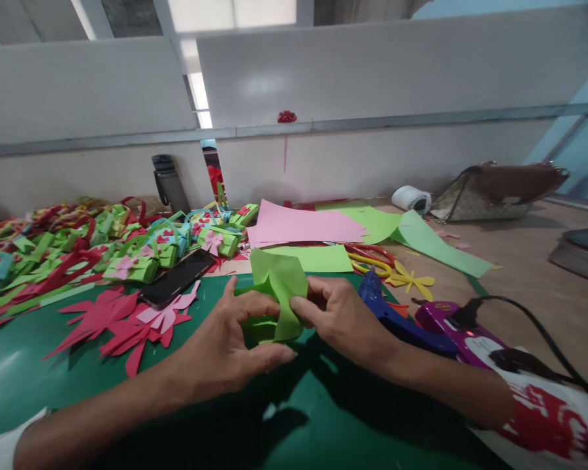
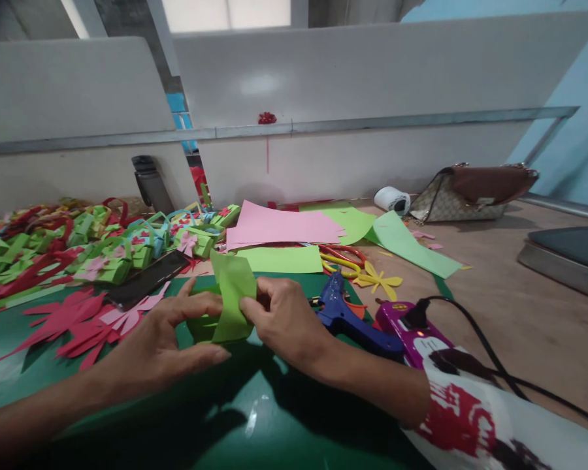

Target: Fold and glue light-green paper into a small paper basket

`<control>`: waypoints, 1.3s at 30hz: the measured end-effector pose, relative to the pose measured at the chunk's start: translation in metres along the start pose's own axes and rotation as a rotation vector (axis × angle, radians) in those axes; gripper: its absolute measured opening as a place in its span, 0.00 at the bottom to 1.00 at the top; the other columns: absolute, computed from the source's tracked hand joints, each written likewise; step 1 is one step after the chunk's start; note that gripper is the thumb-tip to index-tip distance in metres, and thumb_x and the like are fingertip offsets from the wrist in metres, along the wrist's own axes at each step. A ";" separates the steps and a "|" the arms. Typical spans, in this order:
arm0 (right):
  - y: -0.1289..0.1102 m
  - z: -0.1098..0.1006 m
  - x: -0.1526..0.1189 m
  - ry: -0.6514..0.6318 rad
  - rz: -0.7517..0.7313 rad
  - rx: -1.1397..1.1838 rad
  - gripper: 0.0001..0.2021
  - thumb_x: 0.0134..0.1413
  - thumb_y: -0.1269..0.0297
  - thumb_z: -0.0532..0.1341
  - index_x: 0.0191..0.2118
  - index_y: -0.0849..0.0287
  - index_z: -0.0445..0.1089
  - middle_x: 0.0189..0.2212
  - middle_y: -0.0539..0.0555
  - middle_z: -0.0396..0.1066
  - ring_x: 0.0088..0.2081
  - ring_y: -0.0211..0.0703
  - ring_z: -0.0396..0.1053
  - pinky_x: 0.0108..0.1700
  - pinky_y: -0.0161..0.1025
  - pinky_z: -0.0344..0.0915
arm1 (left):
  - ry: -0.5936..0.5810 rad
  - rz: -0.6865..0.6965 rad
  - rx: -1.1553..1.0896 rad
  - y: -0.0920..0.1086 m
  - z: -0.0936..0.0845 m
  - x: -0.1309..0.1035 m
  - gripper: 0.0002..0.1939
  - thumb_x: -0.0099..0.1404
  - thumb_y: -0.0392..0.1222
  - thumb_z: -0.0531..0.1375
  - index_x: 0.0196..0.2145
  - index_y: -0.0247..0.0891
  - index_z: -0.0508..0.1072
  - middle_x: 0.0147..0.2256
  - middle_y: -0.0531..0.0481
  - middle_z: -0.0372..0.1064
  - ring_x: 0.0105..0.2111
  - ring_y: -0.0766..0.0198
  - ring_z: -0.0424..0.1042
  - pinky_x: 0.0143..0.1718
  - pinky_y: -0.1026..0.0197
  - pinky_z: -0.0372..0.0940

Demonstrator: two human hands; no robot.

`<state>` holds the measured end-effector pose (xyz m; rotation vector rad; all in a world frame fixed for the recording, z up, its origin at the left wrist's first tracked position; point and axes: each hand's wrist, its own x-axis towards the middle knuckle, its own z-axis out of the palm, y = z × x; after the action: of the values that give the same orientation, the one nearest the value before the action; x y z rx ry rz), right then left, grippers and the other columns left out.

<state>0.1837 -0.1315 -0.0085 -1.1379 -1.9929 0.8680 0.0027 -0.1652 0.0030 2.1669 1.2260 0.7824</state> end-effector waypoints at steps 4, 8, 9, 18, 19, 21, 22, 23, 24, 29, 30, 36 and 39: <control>0.003 -0.001 0.002 0.010 0.033 0.031 0.08 0.52 0.68 0.54 0.25 0.61 0.65 0.21 0.48 0.64 0.23 0.34 0.59 0.23 0.33 0.53 | -0.056 0.011 0.026 -0.006 -0.005 -0.003 0.16 0.55 0.42 0.63 0.42 0.39 0.71 0.45 0.46 0.69 0.46 0.54 0.67 0.54 0.46 0.53; 0.005 0.000 0.001 0.015 0.031 0.041 0.08 0.52 0.67 0.54 0.23 0.60 0.63 0.20 0.47 0.62 0.22 0.33 0.58 0.23 0.33 0.53 | -0.036 0.080 0.053 -0.011 -0.003 -0.003 0.08 0.61 0.36 0.57 0.37 0.43 0.73 0.37 0.54 0.74 0.39 0.62 0.71 0.60 0.43 0.32; 0.005 0.000 0.000 0.020 0.027 0.042 0.09 0.52 0.67 0.55 0.23 0.60 0.62 0.19 0.46 0.61 0.22 0.33 0.58 0.23 0.33 0.52 | -0.025 0.097 0.060 -0.011 -0.002 -0.003 0.08 0.61 0.36 0.56 0.36 0.43 0.74 0.35 0.56 0.74 0.37 0.64 0.71 0.61 0.44 0.29; 0.003 0.003 -0.003 0.030 0.017 0.057 0.11 0.52 0.67 0.56 0.21 0.59 0.59 0.18 0.45 0.60 0.21 0.32 0.58 0.22 0.32 0.53 | -0.100 0.096 0.054 -0.007 0.002 -0.001 0.07 0.62 0.40 0.58 0.27 0.39 0.72 0.26 0.59 0.70 0.30 0.66 0.69 0.58 0.50 0.38; 0.003 0.003 -0.002 0.024 0.022 0.071 0.10 0.52 0.67 0.56 0.21 0.59 0.59 0.18 0.45 0.60 0.21 0.32 0.58 0.22 0.32 0.53 | -0.097 0.103 0.061 -0.007 0.003 -0.001 0.08 0.62 0.40 0.57 0.26 0.39 0.72 0.24 0.59 0.68 0.28 0.66 0.68 0.58 0.50 0.39; 0.004 0.003 -0.001 0.005 0.032 0.115 0.10 0.52 0.66 0.56 0.22 0.59 0.60 0.18 0.45 0.61 0.21 0.32 0.60 0.22 0.32 0.54 | -0.103 0.113 0.071 -0.009 0.004 -0.001 0.10 0.63 0.41 0.55 0.26 0.38 0.72 0.23 0.59 0.66 0.27 0.67 0.67 0.56 0.50 0.42; 0.004 0.003 0.000 -0.008 0.037 0.150 0.11 0.53 0.65 0.56 0.22 0.59 0.60 0.18 0.45 0.61 0.21 0.32 0.60 0.22 0.32 0.55 | -0.112 0.115 0.072 -0.009 0.004 -0.001 0.10 0.64 0.42 0.55 0.27 0.39 0.72 0.23 0.58 0.67 0.28 0.67 0.67 0.56 0.51 0.43; 0.005 0.003 0.001 -0.023 0.040 0.193 0.11 0.54 0.64 0.56 0.22 0.59 0.60 0.18 0.45 0.61 0.20 0.33 0.61 0.22 0.32 0.56 | -0.118 0.113 0.069 -0.010 0.003 -0.001 0.10 0.64 0.42 0.54 0.28 0.39 0.72 0.24 0.58 0.67 0.29 0.66 0.68 0.56 0.51 0.42; 0.006 0.002 0.001 -0.038 0.038 0.238 0.12 0.56 0.63 0.54 0.22 0.59 0.60 0.18 0.46 0.62 0.20 0.33 0.62 0.23 0.32 0.57 | -0.116 0.109 0.065 -0.010 0.002 -0.001 0.10 0.65 0.42 0.54 0.29 0.39 0.73 0.25 0.58 0.68 0.30 0.65 0.68 0.57 0.51 0.41; 0.004 -0.002 -0.001 -0.042 -0.006 0.275 0.12 0.58 0.65 0.51 0.24 0.60 0.63 0.18 0.47 0.65 0.22 0.34 0.64 0.26 0.33 0.60 | -0.082 0.055 0.055 -0.010 -0.004 -0.001 0.07 0.63 0.42 0.56 0.30 0.40 0.74 0.27 0.57 0.70 0.33 0.63 0.69 0.59 0.50 0.38; 0.003 -0.002 -0.002 -0.034 -0.010 0.247 0.11 0.57 0.66 0.52 0.25 0.60 0.64 0.19 0.47 0.65 0.22 0.34 0.64 0.26 0.33 0.59 | -0.090 0.047 0.055 -0.009 -0.004 -0.002 0.07 0.63 0.41 0.56 0.31 0.41 0.74 0.27 0.57 0.71 0.33 0.63 0.69 0.59 0.49 0.38; -0.002 -0.003 -0.005 -0.046 -0.039 0.176 0.09 0.55 0.71 0.53 0.26 0.61 0.66 0.20 0.47 0.66 0.23 0.33 0.64 0.27 0.32 0.60 | -0.106 0.048 0.078 -0.010 -0.002 -0.004 0.10 0.64 0.42 0.55 0.39 0.45 0.75 0.29 0.56 0.71 0.37 0.61 0.70 0.59 0.48 0.36; -0.001 -0.003 -0.005 -0.071 -0.068 0.136 0.10 0.55 0.74 0.52 0.26 0.61 0.67 0.21 0.47 0.67 0.24 0.33 0.64 0.29 0.32 0.60 | -0.103 0.032 0.102 -0.011 -0.001 -0.004 0.10 0.64 0.40 0.55 0.40 0.45 0.75 0.33 0.55 0.73 0.38 0.61 0.69 0.59 0.47 0.36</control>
<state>0.1879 -0.1363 -0.0067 -0.9702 -1.9844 1.0041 -0.0064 -0.1640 -0.0050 2.2837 1.2051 0.6247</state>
